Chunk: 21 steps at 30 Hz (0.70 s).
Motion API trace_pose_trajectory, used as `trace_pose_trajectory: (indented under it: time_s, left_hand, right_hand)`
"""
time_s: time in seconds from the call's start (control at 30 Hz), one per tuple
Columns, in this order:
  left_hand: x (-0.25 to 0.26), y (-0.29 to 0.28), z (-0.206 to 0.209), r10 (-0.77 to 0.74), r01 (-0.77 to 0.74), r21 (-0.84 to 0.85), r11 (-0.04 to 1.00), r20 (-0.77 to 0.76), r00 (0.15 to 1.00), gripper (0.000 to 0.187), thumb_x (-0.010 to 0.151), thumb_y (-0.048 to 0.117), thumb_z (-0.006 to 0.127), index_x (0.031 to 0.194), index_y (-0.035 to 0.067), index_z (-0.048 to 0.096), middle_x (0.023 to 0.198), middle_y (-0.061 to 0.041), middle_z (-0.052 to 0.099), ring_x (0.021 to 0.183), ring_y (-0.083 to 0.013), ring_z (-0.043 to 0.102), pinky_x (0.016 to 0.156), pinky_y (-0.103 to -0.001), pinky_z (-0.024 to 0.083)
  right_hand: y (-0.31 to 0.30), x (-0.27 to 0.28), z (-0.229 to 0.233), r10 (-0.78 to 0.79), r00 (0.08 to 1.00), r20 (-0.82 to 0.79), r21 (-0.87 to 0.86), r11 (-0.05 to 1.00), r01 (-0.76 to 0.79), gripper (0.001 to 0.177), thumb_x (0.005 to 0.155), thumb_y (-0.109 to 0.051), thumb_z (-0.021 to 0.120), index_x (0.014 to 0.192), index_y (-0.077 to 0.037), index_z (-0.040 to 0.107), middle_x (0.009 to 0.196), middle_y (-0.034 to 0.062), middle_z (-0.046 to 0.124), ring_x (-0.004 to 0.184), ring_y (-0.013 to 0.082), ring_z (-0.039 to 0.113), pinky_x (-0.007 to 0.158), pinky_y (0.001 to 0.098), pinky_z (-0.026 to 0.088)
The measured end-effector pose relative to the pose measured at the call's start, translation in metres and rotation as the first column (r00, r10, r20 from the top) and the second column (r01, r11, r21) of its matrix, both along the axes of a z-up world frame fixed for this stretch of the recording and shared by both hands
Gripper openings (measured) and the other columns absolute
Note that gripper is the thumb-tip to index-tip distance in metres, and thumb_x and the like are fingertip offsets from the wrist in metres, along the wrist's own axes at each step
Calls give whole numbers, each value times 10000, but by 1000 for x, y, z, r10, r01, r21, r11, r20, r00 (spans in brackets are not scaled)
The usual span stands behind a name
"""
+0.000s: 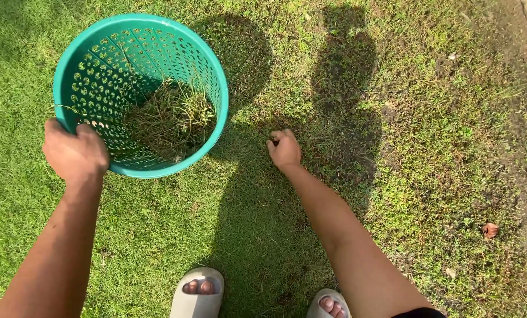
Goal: Picking up weeds or cut grass from the lawn and placing them in a basket.
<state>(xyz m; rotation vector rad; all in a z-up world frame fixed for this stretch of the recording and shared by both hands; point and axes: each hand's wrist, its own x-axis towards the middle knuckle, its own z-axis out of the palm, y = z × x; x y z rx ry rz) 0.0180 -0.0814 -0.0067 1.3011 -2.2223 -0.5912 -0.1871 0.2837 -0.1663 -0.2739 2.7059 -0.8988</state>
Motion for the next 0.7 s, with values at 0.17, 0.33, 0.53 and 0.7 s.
trace_pose_trajectory:
  time_s: [0.17,0.33,0.53,0.7]
  left_hand:
    - [2,-5,-11,-31,29,-46,999,-44,999,97,935,76,590,1000,5,596,870,-173,681,762,-320,677,753,-492,528]
    - [1,0,-2,-21,22,11,1000,-96,995,113,922,77,591,1010,9,608,888,-161,693,772,-307,692,754,-476,541]
    - [3,1,-3,-30,29,-13,1000,-78,997,127,931,71,602,1036,1,623,912,-175,706,801,-315,704,789,-481,548]
    - [4,0,-6,-9,9,-36,999,-19,1000,113,934,66,610,1022,-4,616,921,-191,705,816,-337,701,809,-498,543]
  right_hand:
    - [4,0,-6,43,995,-91,8,999,-43,181,896,-184,745,1073,-153,772,1145,76,667,953,273,701,862,427,574]
    - [10,-3,-23,-14,991,-136,-63,998,5,119,948,-173,703,1024,-81,710,1119,127,653,962,326,677,857,451,543]
    - [27,-15,-82,-61,978,-201,-255,967,8,155,968,-142,683,1023,0,650,1035,160,696,929,291,686,870,414,550]
    - [21,-15,-56,-161,911,379,-547,755,361,137,1023,-144,611,1091,-26,629,943,56,694,813,130,694,679,313,557]
